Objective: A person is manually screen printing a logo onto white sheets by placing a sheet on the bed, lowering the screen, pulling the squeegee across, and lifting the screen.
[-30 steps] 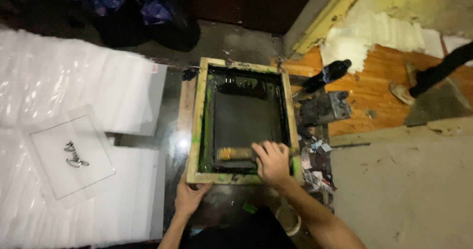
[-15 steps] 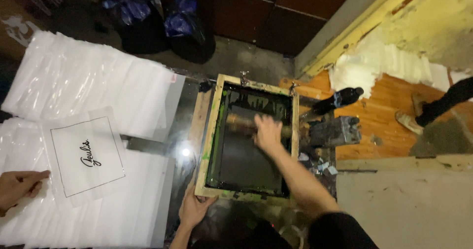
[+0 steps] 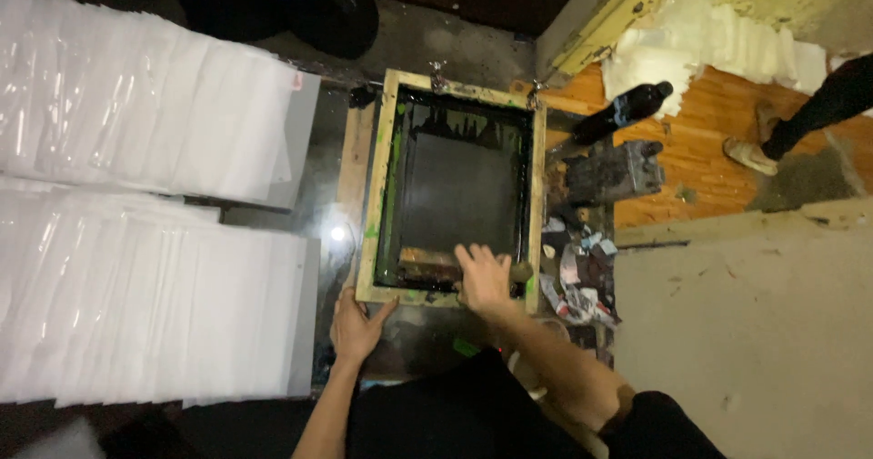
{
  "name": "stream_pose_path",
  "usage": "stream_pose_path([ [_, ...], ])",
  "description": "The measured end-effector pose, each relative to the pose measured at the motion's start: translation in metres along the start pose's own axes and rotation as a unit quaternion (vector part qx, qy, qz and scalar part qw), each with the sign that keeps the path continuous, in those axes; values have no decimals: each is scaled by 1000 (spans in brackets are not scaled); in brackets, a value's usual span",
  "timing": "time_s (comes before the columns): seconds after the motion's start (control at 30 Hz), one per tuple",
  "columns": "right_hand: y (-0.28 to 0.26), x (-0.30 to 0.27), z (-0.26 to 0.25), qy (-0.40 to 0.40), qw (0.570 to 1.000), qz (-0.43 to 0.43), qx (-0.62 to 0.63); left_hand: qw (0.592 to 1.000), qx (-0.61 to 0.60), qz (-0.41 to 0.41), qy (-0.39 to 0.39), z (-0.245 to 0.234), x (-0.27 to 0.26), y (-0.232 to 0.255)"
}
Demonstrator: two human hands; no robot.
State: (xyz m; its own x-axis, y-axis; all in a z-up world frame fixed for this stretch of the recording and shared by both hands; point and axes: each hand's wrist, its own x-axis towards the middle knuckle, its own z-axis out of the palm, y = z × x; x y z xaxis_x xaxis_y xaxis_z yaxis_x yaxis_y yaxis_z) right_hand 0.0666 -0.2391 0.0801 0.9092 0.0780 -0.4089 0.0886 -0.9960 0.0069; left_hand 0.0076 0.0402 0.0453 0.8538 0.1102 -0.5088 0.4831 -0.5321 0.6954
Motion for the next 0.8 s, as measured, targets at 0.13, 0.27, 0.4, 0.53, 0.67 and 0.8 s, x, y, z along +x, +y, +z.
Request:
stream_pose_path([
  [0.13,2,54,-13,43,999,9,6,1000,-8,-25,3,-4,1,16],
  [0.27,37,180,-54,188,982,2,-17,998,-45,-48,-3,-1,4,12],
  [0.4,67,260,-89,209,978,-22,-1,996,15,-84,-20,4,15,-2],
  [0.53,43,189,-99,102,994,-27,-19,997,-8,-69,-17,9,14,-5],
  [0.67,15,43,-52,76,994,-80,26,991,-78,-108,-4,-18,-8,34],
  [0.8,33,-38,-64,138,989,-43,-41,983,-139,-120,-13,-39,-16,94],
])
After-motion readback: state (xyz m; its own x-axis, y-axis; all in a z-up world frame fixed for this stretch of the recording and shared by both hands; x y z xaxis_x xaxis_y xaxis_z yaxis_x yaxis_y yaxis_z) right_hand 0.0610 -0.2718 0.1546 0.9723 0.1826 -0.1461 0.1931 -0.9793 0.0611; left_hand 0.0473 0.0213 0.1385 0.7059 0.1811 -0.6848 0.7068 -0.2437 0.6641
